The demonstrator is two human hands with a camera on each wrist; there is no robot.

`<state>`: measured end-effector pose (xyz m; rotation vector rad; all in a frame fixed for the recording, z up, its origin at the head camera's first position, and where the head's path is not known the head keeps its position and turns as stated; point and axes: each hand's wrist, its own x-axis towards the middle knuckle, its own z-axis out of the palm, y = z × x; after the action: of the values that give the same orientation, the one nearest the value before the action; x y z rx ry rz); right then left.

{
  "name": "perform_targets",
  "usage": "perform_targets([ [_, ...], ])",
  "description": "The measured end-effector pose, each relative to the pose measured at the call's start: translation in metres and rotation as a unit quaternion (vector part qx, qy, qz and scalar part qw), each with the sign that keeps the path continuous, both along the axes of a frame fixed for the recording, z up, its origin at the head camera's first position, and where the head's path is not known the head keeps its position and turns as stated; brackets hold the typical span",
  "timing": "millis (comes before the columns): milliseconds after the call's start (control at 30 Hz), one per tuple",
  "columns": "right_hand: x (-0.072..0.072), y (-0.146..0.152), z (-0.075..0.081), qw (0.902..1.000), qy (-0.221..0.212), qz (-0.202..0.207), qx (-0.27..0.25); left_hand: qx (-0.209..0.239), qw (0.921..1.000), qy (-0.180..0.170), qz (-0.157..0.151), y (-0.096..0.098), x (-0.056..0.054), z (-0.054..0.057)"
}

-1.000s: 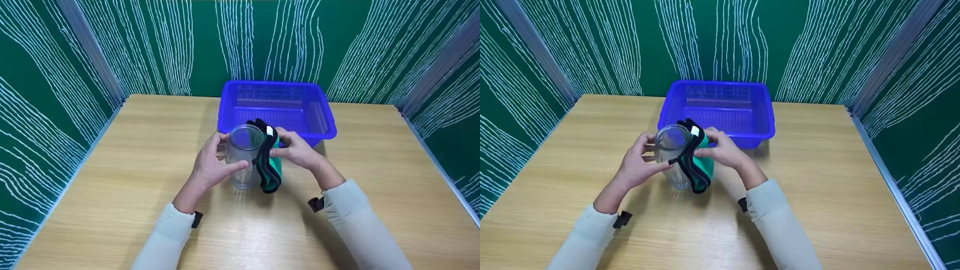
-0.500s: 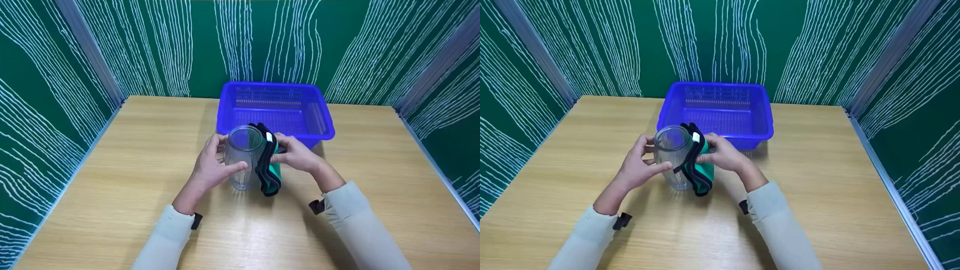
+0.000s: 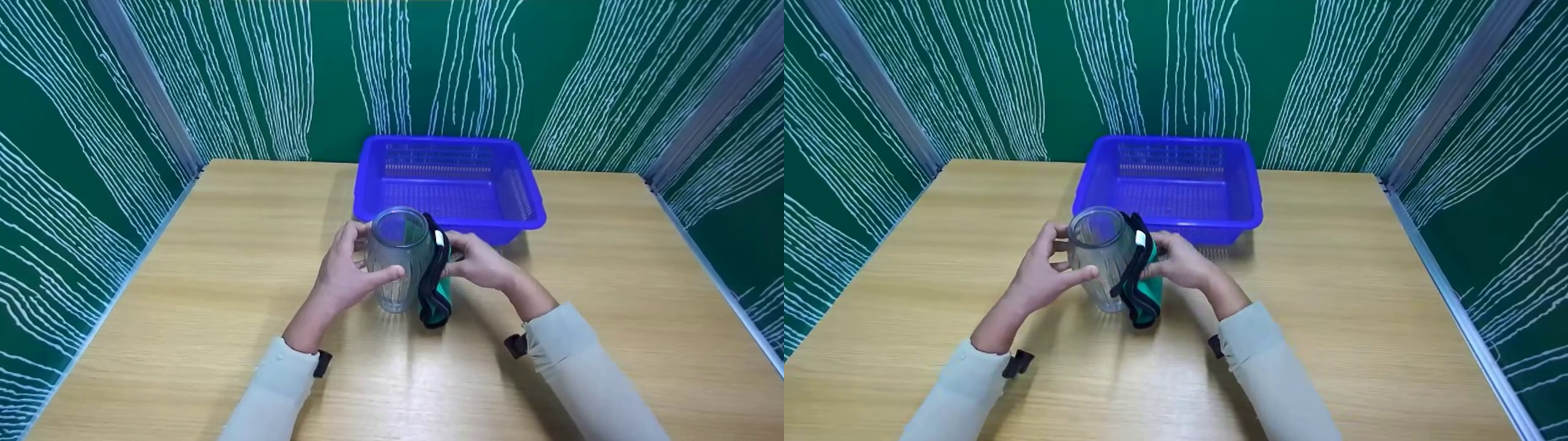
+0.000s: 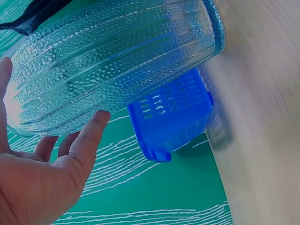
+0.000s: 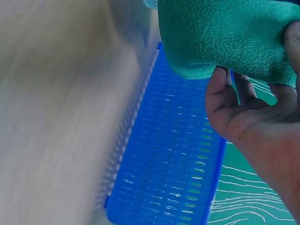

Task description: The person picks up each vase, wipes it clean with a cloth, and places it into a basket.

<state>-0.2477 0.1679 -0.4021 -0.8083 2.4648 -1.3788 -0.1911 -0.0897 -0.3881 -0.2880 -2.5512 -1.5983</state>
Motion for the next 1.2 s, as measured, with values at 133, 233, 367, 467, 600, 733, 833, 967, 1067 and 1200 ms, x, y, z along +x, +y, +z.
perform_targets([
  [133,-0.001,-0.001,-0.009,1.0,0.0,0.005,0.0,0.0,1.0,-0.002,0.0,-0.001,0.0,-0.001],
  [233,-0.001,-0.003,-0.015,1.0,0.001,0.009,0.0,0.004,1.0,0.002,-0.004,-0.001,0.0,-0.002],
  [367,0.001,-0.004,-0.019,0.9997,0.018,0.012,0.009,0.009,0.9999,0.001,-0.009,-0.001,0.0,-0.002],
  [467,0.002,-0.006,-0.022,0.9988,0.038,0.008,0.028,0.008,0.9999,-0.003,-0.007,-0.001,0.0,-0.002],
  [600,0.003,-0.009,-0.025,0.9982,0.045,0.0,0.04,0.008,0.9999,-0.004,-0.006,0.0,0.0,-0.001],
  [733,0.002,-0.009,-0.033,0.9986,0.035,-0.002,0.041,0.007,0.9999,-0.006,-0.007,0.0,0.0,-0.001],
  [833,0.001,-0.011,-0.038,0.9987,0.031,0.001,0.042,0.006,0.9999,-0.006,-0.007,0.0,0.0,-0.001],
  [967,0.0,-0.013,-0.042,0.9985,0.031,0.003,0.044,0.006,1.0,0.001,-0.005,-0.001,0.0,-0.001],
  [1067,0.0,-0.015,-0.044,0.9976,0.041,0.001,0.056,0.005,1.0,0.001,-0.003,-0.001,0.0,0.0],
  [1200,0.001,-0.019,-0.047,0.9964,0.051,-0.006,0.067,0.004,1.0,-0.004,-0.004,-0.002,0.001,0.0],
])
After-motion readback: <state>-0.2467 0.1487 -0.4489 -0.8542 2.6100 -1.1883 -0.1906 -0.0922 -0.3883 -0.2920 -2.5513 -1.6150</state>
